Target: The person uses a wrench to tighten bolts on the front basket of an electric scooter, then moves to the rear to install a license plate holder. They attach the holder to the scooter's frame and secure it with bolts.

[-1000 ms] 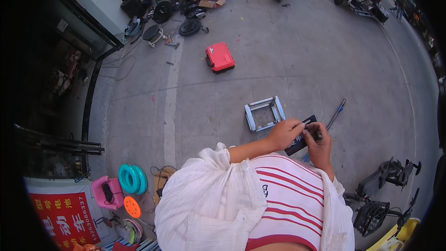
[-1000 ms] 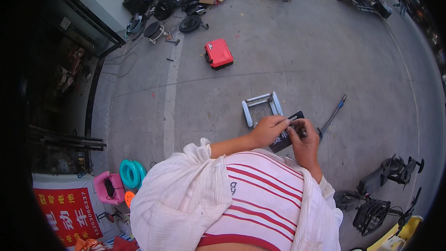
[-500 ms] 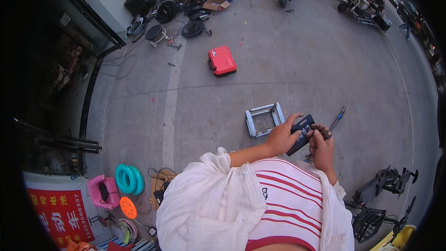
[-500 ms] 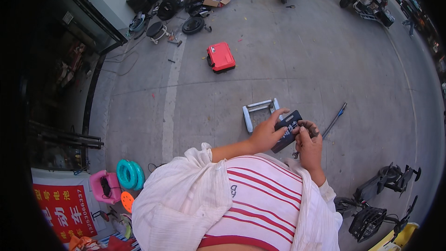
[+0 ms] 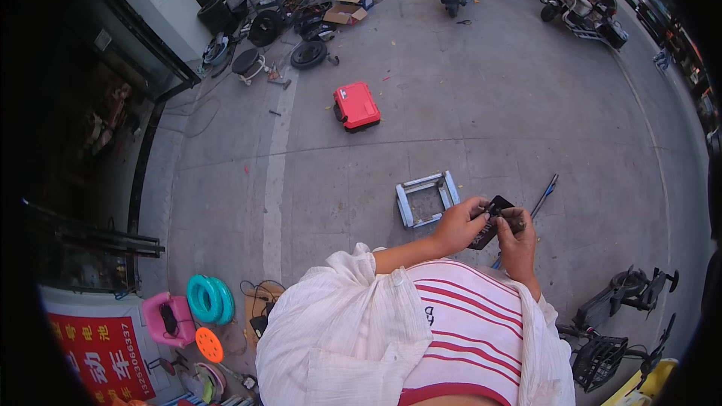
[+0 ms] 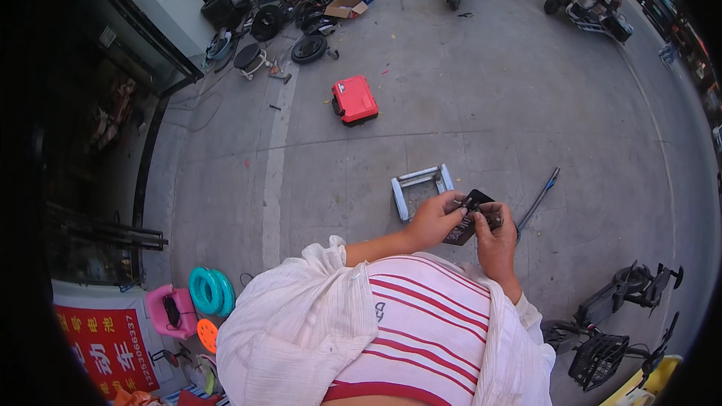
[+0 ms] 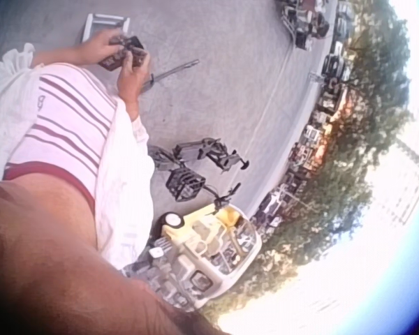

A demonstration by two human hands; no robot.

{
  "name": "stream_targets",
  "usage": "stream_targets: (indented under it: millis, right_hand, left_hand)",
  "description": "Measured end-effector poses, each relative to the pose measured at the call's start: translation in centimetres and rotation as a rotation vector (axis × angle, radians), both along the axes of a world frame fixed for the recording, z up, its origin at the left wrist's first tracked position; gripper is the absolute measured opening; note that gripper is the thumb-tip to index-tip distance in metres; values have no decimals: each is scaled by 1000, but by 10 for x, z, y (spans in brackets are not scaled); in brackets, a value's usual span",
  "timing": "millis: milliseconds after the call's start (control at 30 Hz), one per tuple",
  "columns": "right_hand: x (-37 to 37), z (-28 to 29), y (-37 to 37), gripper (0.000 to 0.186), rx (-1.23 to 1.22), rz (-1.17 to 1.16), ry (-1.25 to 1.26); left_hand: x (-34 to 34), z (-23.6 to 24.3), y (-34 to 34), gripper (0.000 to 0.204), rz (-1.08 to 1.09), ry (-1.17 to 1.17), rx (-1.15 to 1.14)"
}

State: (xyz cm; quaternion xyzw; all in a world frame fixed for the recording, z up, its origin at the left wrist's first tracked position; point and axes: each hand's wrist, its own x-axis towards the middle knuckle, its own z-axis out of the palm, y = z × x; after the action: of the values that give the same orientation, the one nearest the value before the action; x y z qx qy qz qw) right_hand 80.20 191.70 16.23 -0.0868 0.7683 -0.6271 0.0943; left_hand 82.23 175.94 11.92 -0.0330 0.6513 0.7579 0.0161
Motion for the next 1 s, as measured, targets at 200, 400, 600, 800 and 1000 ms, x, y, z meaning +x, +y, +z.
stream_targets:
  millis: [200,400,600,800,1000]
  right_hand:
    - [-4,12,6,13,-238,-39,-277]
    - [-11,7,15,17,-362,-61,-359]
    - [-6,5,19,15,-347,-62,-348]
    - [-7,4,21,12,-353,-1,-246]
    - [-10,-11,26,7,-263,-11,-133]
  left_hand:
    - [-6,11,1,39,-142,-55,218]
    - [-7,13,6,27,-72,-125,321]
    - [-8,9,18,28,-61,-98,298]
    - [-8,8,22,30,-62,-24,151]
    - [-8,9,28,29,-73,16,58]
